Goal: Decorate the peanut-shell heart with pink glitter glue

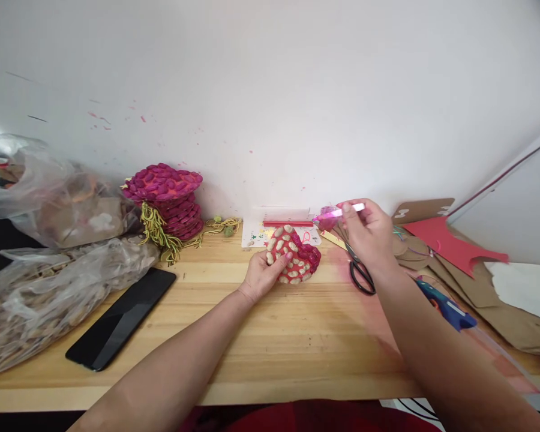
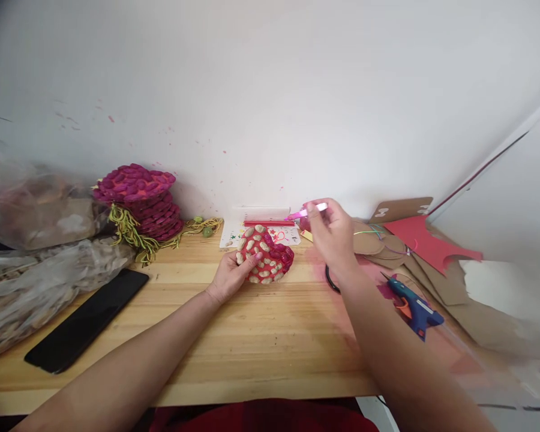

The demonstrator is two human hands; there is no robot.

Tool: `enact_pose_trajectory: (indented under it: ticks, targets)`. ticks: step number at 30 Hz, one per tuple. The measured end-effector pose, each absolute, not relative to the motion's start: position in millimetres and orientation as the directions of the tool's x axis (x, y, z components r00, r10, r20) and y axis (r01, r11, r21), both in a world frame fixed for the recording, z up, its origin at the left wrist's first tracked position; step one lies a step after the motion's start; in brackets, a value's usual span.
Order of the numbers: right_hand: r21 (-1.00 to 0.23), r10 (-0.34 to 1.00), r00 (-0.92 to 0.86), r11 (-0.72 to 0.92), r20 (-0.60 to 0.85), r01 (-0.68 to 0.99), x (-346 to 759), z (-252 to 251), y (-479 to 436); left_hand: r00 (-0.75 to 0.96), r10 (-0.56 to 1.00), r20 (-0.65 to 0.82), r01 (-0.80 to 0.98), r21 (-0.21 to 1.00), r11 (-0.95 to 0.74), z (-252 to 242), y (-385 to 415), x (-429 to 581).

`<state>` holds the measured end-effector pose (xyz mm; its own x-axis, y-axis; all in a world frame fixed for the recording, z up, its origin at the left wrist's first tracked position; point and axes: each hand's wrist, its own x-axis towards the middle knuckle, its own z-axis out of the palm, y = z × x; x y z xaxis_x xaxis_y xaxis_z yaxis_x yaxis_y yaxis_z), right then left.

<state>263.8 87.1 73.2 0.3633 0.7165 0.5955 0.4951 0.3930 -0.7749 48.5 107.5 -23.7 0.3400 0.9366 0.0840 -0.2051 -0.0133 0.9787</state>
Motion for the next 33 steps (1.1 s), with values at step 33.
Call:
enact_pose_trajectory:
  ticks: [33]
  targets:
    - [-0.502, 0.61, 0.112, 0.519, 0.784, 0.692, 224, 40, 44, 0.342, 0.892, 0.295, 0.021, 0.947, -0.321, -24, 96, 48]
